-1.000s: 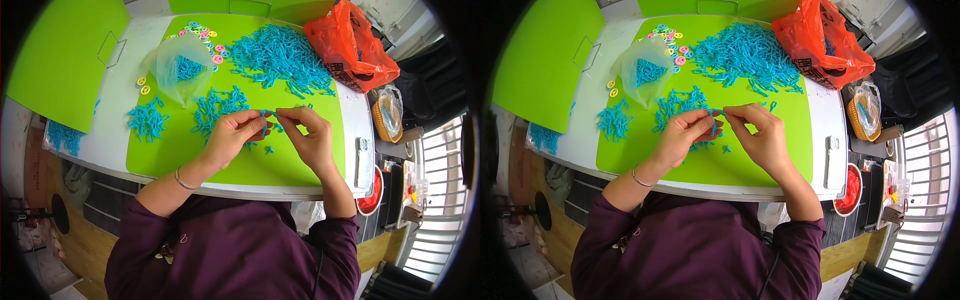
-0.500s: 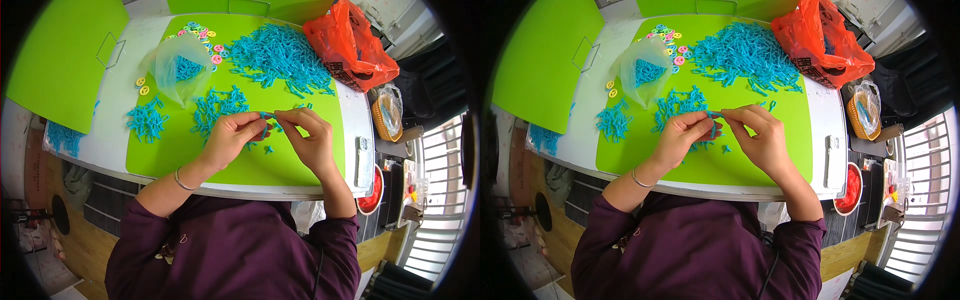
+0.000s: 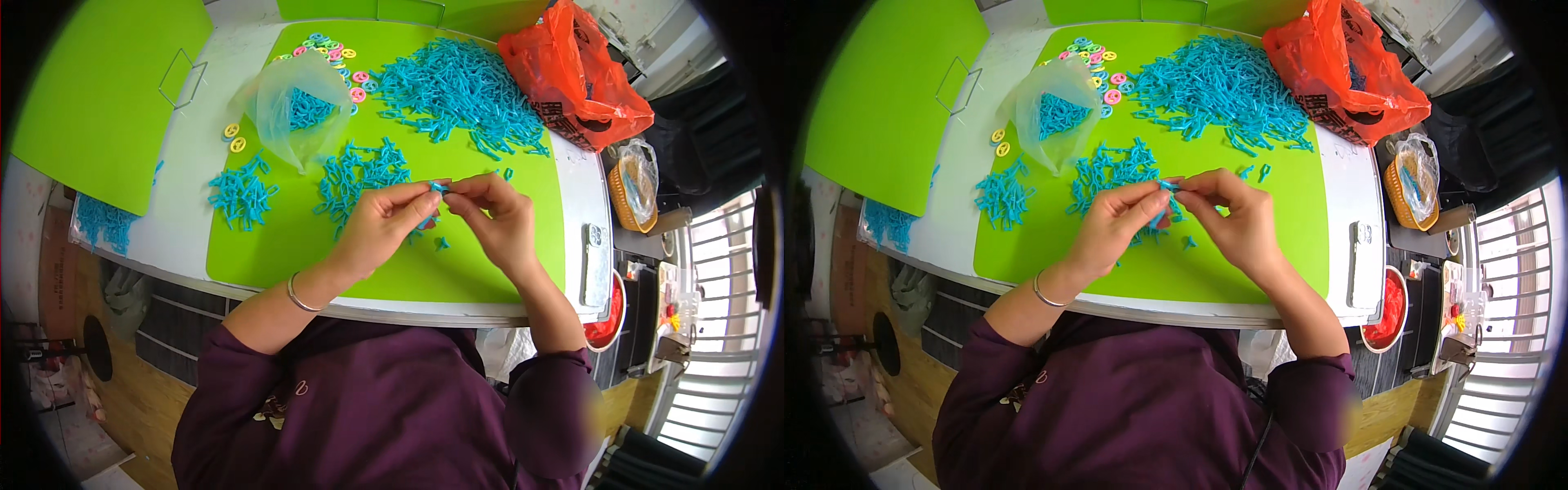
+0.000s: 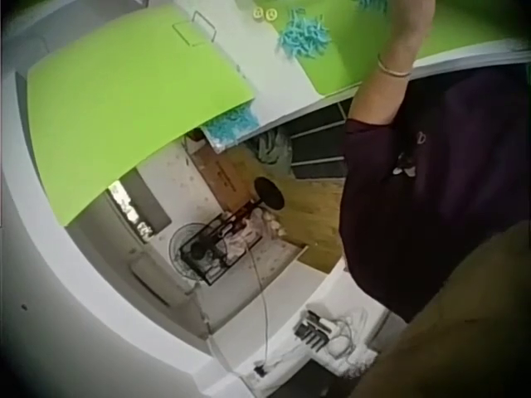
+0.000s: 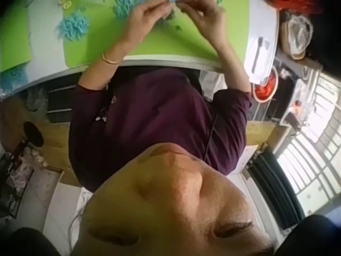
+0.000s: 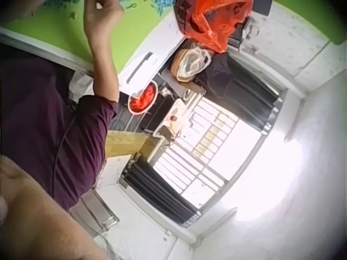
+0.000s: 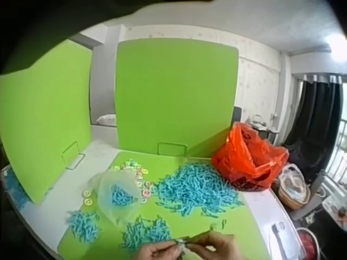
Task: Assemble small plastic toy components by hand at a workstation.
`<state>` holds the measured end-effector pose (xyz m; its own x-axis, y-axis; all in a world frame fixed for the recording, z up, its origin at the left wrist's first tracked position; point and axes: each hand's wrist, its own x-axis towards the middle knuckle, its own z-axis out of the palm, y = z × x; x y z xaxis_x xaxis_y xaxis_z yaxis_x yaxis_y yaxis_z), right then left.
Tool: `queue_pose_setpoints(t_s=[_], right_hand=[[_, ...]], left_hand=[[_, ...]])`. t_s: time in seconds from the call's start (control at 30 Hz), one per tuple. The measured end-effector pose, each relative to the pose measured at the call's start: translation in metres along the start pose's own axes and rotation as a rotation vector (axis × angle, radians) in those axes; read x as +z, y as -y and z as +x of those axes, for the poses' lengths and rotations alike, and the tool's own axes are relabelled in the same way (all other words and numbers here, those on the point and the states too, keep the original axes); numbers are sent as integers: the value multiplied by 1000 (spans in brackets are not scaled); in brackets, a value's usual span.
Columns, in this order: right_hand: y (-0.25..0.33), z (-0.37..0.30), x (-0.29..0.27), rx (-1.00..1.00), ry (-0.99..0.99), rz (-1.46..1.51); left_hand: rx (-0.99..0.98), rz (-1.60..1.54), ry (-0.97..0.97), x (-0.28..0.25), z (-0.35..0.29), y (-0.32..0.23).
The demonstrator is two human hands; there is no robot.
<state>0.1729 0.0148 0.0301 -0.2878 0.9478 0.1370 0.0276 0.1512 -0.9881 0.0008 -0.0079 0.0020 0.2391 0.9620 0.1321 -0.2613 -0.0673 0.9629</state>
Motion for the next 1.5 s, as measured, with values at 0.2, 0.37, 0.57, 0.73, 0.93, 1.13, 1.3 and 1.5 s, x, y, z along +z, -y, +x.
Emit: queue_pose_setpoints(t_s=[0.2, 0.37, 0.57, 0.73, 0.93, 1.13, 1.3, 1.5], right_hand=[[1, 40, 7, -107, 84, -453], [-45, 113, 12, -454, 126, -829], [-57, 132, 32, -271, 319, -949], [-44, 114, 16, -108, 292, -763], [-43, 97, -13, -46, 95, -724], [-46, 97, 15, -189, 186, -862], [-44, 105, 27, -83, 254, -868], [-35, 104, 38, -34, 258, -1065]], left_hand=[[-43, -388, -235, -24, 9, -25], [80, -339, -330, -44, 14, -48], [110, -290, -335, -53, 16, -44], [50, -321, -285, -48, 15, -41], [-30, -237, -237, -41, 17, -31], [20, -170, -278, -43, 22, -27], [33, -142, -301, -43, 23, -28], [42, -85, -254, -45, 21, -28]])
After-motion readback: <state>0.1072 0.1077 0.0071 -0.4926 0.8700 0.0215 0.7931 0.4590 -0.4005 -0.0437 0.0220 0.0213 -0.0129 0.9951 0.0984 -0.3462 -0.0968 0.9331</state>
